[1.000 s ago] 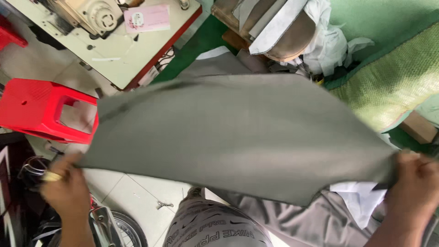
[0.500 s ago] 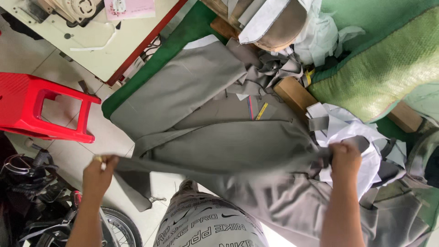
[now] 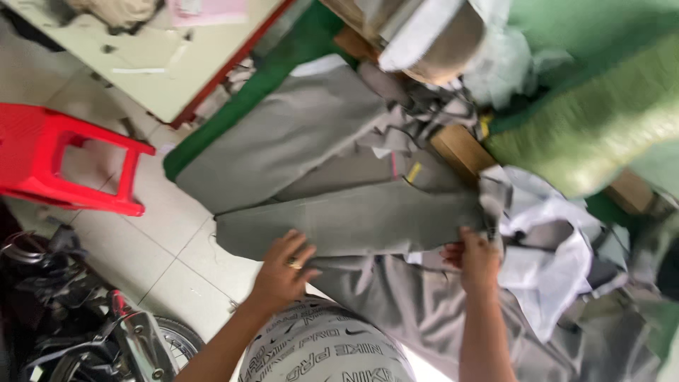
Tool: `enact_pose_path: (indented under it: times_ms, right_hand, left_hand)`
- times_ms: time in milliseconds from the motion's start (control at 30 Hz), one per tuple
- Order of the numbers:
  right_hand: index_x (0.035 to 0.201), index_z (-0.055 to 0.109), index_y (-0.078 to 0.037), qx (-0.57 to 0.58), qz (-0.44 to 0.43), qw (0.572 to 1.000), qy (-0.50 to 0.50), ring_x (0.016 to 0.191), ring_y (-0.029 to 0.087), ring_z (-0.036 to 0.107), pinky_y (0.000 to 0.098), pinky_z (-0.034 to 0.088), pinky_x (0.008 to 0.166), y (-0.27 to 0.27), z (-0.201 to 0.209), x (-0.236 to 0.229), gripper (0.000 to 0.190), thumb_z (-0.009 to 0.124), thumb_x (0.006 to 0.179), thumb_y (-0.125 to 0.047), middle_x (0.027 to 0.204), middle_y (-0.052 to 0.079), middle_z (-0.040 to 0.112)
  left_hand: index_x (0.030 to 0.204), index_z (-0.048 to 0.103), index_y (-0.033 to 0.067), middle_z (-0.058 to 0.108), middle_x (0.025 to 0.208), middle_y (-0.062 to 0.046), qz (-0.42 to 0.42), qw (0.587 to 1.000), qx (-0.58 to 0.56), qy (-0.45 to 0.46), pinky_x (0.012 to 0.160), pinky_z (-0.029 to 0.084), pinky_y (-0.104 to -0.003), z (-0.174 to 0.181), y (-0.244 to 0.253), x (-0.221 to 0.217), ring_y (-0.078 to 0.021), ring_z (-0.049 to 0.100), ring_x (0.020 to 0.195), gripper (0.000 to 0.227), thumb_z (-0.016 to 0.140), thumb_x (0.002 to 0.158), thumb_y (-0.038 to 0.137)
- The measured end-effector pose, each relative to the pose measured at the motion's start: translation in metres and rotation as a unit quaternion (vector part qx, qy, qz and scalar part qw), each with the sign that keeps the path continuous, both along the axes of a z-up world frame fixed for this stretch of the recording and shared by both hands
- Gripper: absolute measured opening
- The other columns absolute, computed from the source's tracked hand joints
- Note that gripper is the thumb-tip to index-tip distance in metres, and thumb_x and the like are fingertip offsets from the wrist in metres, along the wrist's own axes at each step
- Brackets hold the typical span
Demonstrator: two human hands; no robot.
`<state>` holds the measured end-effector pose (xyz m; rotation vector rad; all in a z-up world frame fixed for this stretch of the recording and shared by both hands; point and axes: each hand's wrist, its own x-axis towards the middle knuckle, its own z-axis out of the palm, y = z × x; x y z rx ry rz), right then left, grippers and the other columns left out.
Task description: The person uses shears to cut a small piece of gray fabric, then lays out a larger piece of gray fabric on the table, smoothing and folding it while handling the shears.
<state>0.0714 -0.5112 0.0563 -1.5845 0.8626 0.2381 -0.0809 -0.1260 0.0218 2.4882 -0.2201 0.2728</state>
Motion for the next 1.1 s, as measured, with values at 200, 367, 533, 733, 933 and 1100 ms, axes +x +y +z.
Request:
enact_pose_path:
  times_ms: [200, 367, 533, 733, 933, 1100]
  right_hand:
    - [0.08, 0.063, -0.009, 0.161, 0.15, 0.903, -0.37, 0.048, 0.032, 0.07, 0.043, 0.062, 0.045, 0.097, 0.214, -0.012, 0.029, 0.057, 0.108, -0.014, 0.069, 0.025, 0.067]
    - [0.096, 0.036, -0.016, 0.087, 0.18, 0.856, -0.476, 0.088, 0.05, 0.069, 0.0373, 0.037, 0.039, 0.117, 0.192, 0.068, 0.024, 0.038, 0.119, -0.008, 0.084, 0.039, 0.052]
    - [0.1, 0.061, -0.002, 0.337, 0.099, 0.919, -0.179, 0.073, 0.025, 0.069, 0.0426, 0.06, 0.061, 0.29, 0.234, 0.163, 0.019, 0.068, 0.094, -0.019, 0.088, 0.015, 0.071]
    - [0.097, 0.062, -0.002, 0.203, 0.14, 0.94, -0.235, 0.055, 0.025, 0.064, 0.0409, 0.066, 0.054, 0.287, 0.115, 0.254, 0.046, 0.071, 0.084, -0.045, 0.066, 0.009, 0.055]
    - [0.098, 0.062, -0.014, -0.159, 0.345, 0.915, -0.138, 0.066, 0.018, 0.074, 0.0325, 0.056, 0.058, 0.161, 0.02, 0.142, 0.027, 0.041, 0.097, -0.032, 0.078, 0.01, 0.078]
    - [0.114, 0.072, -0.015, -0.224, 0.272, 0.936, -0.011, 0.077, 0.016, 0.073, 0.0339, 0.058, 0.069, 0.041, 0.005, 0.001, 0.027, 0.058, 0.099, -0.033, 0.087, 0.002, 0.074]
  left_hand:
    - [0.13, 0.064, -0.0001, 0.06, 0.134, -0.021, 0.115, 0.988, -0.008, -0.105, 0.103, 0.047, -0.053, -0.011, 0.011, 0.021, -0.04, 0.056, 0.123, 0.053, 0.06, 0.09, 0.034]
    - [0.131, 0.063, 0.007, 0.067, 0.13, -0.01, 0.504, 0.779, -0.373, -0.015, 0.111, 0.047, -0.037, -0.052, 0.148, -0.046, -0.0259, 0.062, 0.124, 0.032, 0.057, 0.1, 0.008]
    - [0.123, 0.078, 0.001, 0.078, 0.109, -0.02, 0.628, 0.773, -0.009, -0.084, 0.063, 0.061, -0.046, 0.006, 0.247, -0.117, -0.0302, 0.073, 0.089, 0.041, 0.066, 0.086, -0.01]
    - [0.118, 0.081, 0.001, 0.078, 0.104, -0.021, 0.654, 0.753, 0.067, -0.003, 0.067, 0.063, -0.052, -0.027, 0.275, -0.146, -0.0391, 0.075, 0.086, 0.021, 0.062, 0.108, -0.003]
    - [0.133, 0.062, -0.0067, 0.062, 0.125, -0.026, 0.326, 0.94, 0.086, 0.055, 0.114, 0.042, -0.05, -0.062, 0.233, -0.112, -0.0422, 0.055, 0.122, 0.049, 0.063, 0.085, 0.006]
    - [0.123, 0.07, 0.0147, 0.067, 0.12, -0.01, 0.145, 0.974, -0.125, 0.12, 0.104, 0.049, -0.042, -0.039, 0.068, -0.006, -0.0275, 0.064, 0.116, 0.042, 0.075, 0.083, 0.027]
